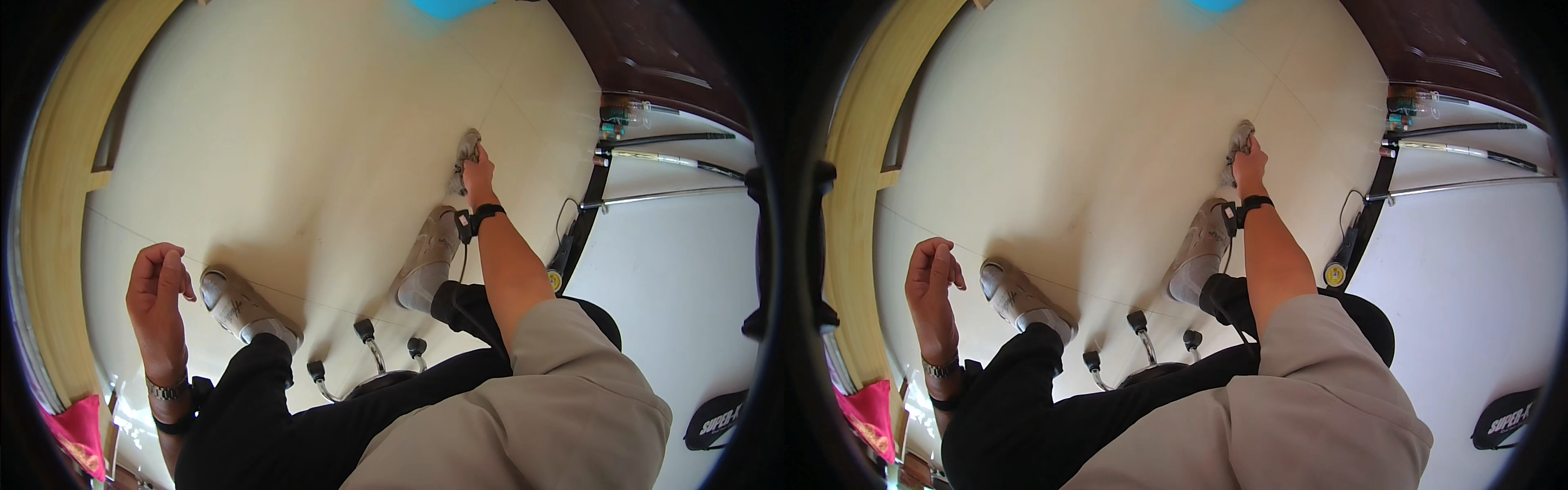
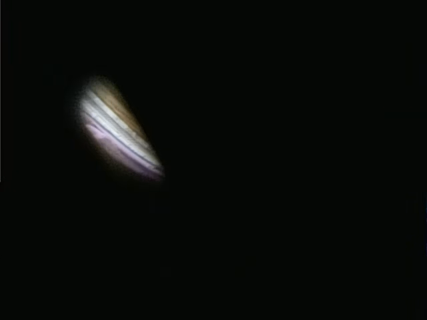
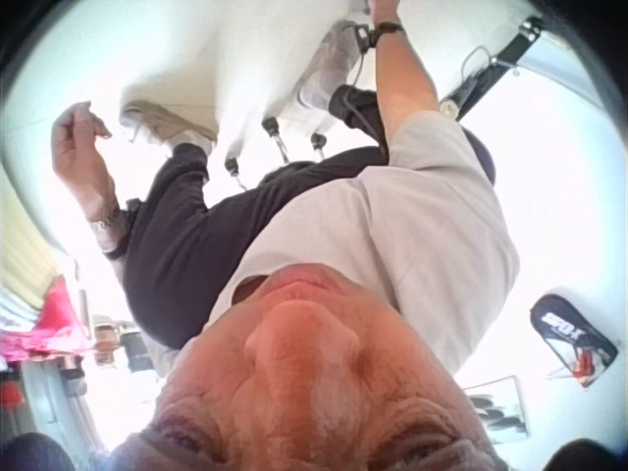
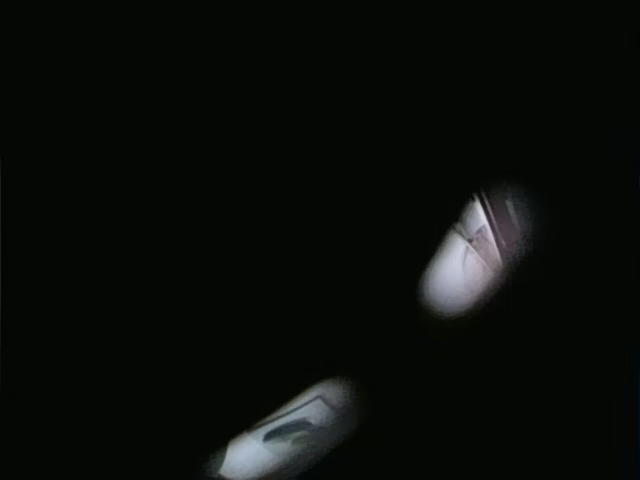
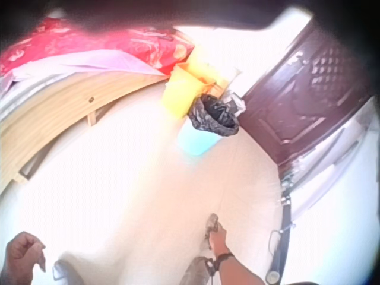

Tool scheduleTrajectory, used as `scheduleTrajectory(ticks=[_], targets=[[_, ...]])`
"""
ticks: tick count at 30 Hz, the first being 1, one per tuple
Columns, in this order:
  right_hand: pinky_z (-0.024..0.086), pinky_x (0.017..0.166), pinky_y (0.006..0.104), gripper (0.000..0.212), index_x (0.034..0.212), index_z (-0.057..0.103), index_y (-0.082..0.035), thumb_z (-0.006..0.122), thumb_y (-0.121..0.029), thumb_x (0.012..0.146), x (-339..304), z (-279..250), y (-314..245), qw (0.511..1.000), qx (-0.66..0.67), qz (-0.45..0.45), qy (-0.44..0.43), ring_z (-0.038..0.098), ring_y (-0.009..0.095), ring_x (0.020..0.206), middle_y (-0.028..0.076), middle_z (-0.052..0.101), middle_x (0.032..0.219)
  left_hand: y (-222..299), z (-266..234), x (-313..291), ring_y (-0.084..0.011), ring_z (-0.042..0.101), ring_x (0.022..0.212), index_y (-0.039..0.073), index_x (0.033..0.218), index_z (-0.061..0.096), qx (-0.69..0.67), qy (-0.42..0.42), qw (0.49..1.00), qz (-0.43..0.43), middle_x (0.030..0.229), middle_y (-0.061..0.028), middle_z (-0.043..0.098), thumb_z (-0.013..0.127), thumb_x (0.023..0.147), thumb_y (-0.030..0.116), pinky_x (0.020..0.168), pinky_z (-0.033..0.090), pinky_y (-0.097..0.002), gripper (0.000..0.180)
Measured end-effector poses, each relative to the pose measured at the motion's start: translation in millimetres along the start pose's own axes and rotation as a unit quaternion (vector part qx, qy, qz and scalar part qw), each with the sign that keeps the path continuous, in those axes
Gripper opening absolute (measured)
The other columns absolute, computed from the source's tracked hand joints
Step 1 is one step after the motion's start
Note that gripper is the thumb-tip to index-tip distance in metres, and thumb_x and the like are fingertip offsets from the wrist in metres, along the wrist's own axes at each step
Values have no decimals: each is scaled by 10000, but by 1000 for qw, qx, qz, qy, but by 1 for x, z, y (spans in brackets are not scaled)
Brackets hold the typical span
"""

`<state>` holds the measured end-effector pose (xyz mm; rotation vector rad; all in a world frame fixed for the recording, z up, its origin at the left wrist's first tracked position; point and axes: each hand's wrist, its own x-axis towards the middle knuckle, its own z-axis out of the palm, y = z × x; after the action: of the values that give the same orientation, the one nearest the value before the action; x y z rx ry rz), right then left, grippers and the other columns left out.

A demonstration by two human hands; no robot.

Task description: The person wipes the tiled floor with a cloth while seated on a wheeled office chair. They move the chair to reach different areas, including under a bed, and continue wiping the floor surface.

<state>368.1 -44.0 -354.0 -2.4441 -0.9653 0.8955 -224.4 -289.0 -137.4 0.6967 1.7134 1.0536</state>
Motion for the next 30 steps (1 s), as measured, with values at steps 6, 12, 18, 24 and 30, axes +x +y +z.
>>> scheduleTrajectory(ticks=[6,12,18,24,30], targets=[[505,1066,595,642,1574,619,-135,654,-15,945,-87,96,12,879,-271,-388,54,600,410,1346,157,667,1409,2,9,4,-66,521,757,37,1232,719,-6,-23,1000,10,831,39,585,656,1209,217,719,433,-259,192],[585,1027,534,778,1597,640,-246,711,59,885,-234,147,-10,889,-188,-408,-91,587,451,1268,138,571,1524,13,21,2,-70,531,764,28,1226,718,-26,-62,997,31,841,30,600,667,1207,218,725,450,-262,198],[602,1044,530,694,1608,636,-205,724,42,966,-257,99,-9,923,-79,-363,-99,593,433,1253,122,568,1532,15,22,7,-66,527,761,30,1220,731,-28,-84,993,73,841,40,595,672,1200,230,717,453,-260,209],[575,1090,525,653,1588,677,-194,655,47,982,-335,55,55,938,-43,-335,-83,608,439,1258,145,587,1507,16,26,12,-65,527,732,39,1217,748,-34,-124,986,102,834,48,597,693,1187,256,698,455,-258,226],[561,1147,517,673,1554,717,-206,659,47,933,-298,58,113,968,-26,-246,-26,635,428,1300,168,637,1461,18,22,9,-74,526,724,39,1219,743,-19,-95,992,77,819,49,586,694,1186,253,704,465,-266,221]])
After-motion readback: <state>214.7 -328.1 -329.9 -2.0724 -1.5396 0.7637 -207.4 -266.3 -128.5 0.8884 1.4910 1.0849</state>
